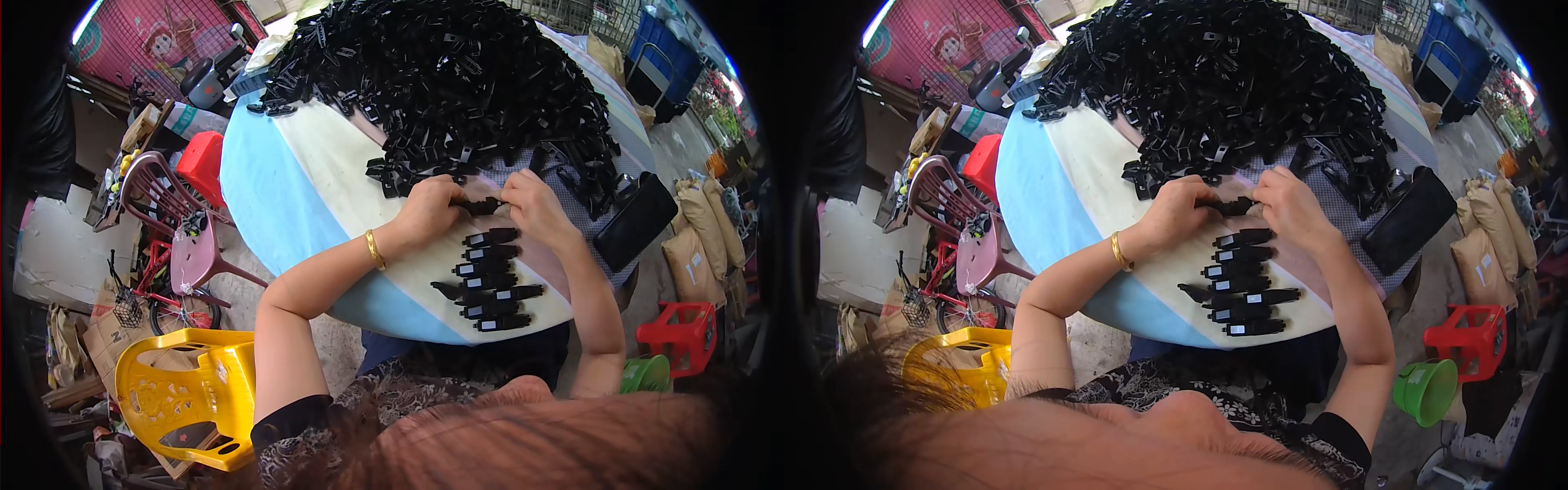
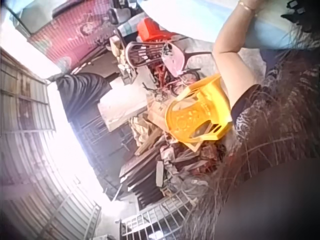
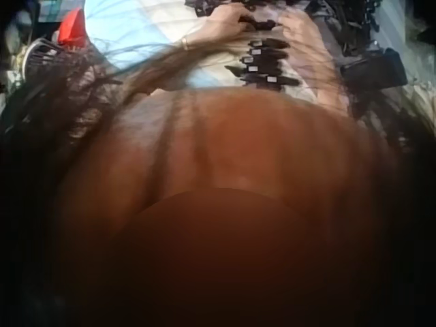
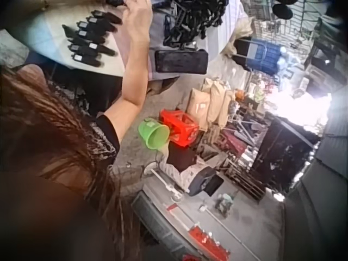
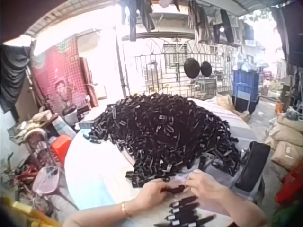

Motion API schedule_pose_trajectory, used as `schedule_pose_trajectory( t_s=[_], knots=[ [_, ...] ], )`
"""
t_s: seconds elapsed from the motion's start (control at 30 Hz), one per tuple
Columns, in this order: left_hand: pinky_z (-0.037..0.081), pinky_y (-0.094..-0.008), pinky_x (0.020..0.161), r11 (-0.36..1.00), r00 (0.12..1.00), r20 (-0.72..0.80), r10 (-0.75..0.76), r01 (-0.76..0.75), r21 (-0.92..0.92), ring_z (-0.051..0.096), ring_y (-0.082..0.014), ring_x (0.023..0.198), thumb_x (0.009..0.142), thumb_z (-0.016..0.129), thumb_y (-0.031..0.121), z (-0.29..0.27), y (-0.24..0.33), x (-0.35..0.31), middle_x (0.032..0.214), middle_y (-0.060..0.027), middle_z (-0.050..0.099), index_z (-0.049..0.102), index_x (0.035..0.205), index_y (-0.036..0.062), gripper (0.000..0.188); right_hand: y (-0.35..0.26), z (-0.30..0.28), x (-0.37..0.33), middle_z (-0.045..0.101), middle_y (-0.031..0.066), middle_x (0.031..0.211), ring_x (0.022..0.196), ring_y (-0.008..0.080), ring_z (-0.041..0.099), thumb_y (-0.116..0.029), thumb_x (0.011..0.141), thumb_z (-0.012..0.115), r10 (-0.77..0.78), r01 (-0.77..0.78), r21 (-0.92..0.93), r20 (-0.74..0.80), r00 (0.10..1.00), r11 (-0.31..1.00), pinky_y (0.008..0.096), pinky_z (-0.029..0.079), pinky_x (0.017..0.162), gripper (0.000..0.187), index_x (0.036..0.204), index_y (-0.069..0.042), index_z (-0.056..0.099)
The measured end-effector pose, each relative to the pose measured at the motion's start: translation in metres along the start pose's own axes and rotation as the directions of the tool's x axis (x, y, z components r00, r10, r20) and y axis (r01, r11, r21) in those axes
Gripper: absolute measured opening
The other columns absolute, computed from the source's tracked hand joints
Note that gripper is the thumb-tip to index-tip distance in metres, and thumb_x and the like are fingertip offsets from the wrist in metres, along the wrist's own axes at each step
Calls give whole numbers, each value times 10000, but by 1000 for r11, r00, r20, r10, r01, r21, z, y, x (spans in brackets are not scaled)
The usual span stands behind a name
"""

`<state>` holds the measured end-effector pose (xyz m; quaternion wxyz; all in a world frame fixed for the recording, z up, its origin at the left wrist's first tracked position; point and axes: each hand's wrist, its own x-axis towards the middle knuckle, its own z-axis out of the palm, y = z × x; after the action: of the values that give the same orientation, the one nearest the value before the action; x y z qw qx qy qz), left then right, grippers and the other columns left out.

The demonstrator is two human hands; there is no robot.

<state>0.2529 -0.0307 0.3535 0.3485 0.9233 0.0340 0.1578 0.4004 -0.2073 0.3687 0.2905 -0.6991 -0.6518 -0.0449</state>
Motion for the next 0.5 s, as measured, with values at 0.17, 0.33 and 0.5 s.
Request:
schedule_pose_trajectory(
  t_s=[0.17,0.33,0.5],
  knots=[
    [484,-352,676,988,988,-25,152,-152,26,602,-278,737,684,687,92,5,2,0,776,-111,606,682,853,39,178,-8,11,5,553,94,755,766,274,528,15,679,603,-53,55,122,-21,998,991,353,448,666,107,783,21,628],
    [489,-358,655,998,891,450,54,-58,-6,617,-277,699,685,725,188,-15,15,17,764,-127,638,692,865,53,228,20,-2,-4,584,96,766,742,280,545,-143,725,710,166,-274,375,294,941,886,346,445,666,190,835,-4,643],
    [502,-408,741,829,958,-219,185,-32,558,574,-326,896,730,672,160,-25,-12,87,898,-140,614,672,849,49,163,38,-2,1,554,95,1168,1073,272,497,-202,788,652,166,-250,-269,-300,939,930,392,417,879,421,1179,-69,575]
  ],
)
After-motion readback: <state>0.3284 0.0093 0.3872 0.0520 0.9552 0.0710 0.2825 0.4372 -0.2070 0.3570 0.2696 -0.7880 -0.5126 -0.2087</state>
